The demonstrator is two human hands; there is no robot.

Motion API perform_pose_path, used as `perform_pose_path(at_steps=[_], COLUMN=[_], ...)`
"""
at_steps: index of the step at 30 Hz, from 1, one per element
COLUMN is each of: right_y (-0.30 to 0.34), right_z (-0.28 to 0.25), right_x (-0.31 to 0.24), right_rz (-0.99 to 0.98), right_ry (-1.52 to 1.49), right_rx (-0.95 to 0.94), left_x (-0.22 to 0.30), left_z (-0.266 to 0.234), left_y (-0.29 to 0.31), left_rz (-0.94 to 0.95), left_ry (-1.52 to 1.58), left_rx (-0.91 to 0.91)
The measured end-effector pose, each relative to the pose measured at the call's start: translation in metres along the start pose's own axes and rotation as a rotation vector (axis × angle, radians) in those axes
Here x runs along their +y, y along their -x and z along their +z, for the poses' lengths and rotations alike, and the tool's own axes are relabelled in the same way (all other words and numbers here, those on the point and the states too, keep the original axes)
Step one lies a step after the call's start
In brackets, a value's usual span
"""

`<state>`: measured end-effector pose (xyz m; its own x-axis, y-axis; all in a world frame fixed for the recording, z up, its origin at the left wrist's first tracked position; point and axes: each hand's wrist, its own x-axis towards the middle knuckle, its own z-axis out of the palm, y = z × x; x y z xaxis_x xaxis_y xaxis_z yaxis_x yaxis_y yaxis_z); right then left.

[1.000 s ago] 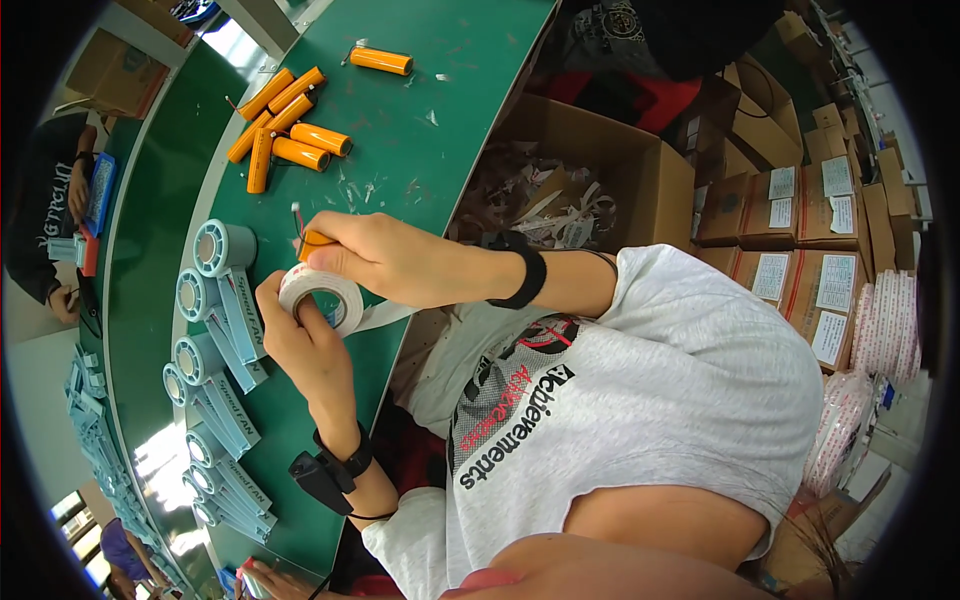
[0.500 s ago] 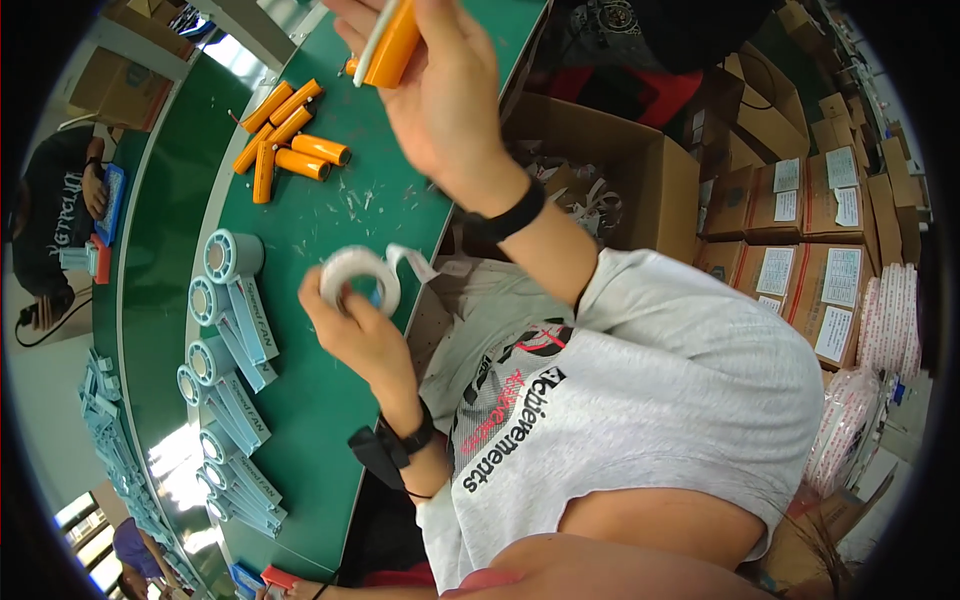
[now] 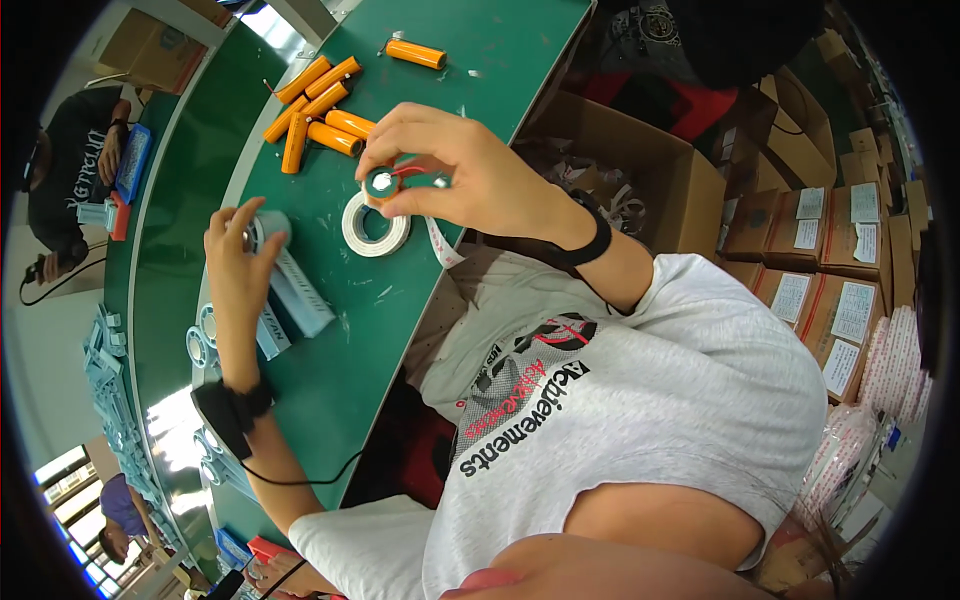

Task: The person applies double-sided tape to batteries, installs them into fan housings, and discards the tape backing into a box. This process is repeated multiple times, including with batteries taken from a larger pack.

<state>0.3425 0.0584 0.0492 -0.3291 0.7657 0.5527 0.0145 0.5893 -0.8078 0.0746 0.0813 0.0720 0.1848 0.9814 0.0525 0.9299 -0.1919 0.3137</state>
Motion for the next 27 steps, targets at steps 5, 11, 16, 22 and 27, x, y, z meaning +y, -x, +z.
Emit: perform_pose_path(at_steps=[5,11,16,22,27], right_y=[0.013,0.017,0.027,0.039,0.043], right_z=[0.007,0.030,0.046,0.059,0.061], right_x=[-0.020,-0.018,-0.018,-0.002,-0.008], right_rz=[0.184,0.198,0.008,-0.400,-0.338], right_ry=[-0.368,-0.442,-0.221,0.163,0.266], right_rx=[-0.141,-0.069,-0.024,-0.078,-0.235], left_x=[0.037,0.017,0.012,0.018,0.007], left_z=[0.014,0.008,0.020,0.028,0.030], left_y=[0.049,0.072,0.069,0.068,0.067], left_rz=[-0.304,0.350,0.699,0.647,0.560], left_ry=[-0.324,-0.009,-0.212,-0.135,0.177], left_rx=[-0.134,-0.039,0.118,0.050,0.066])
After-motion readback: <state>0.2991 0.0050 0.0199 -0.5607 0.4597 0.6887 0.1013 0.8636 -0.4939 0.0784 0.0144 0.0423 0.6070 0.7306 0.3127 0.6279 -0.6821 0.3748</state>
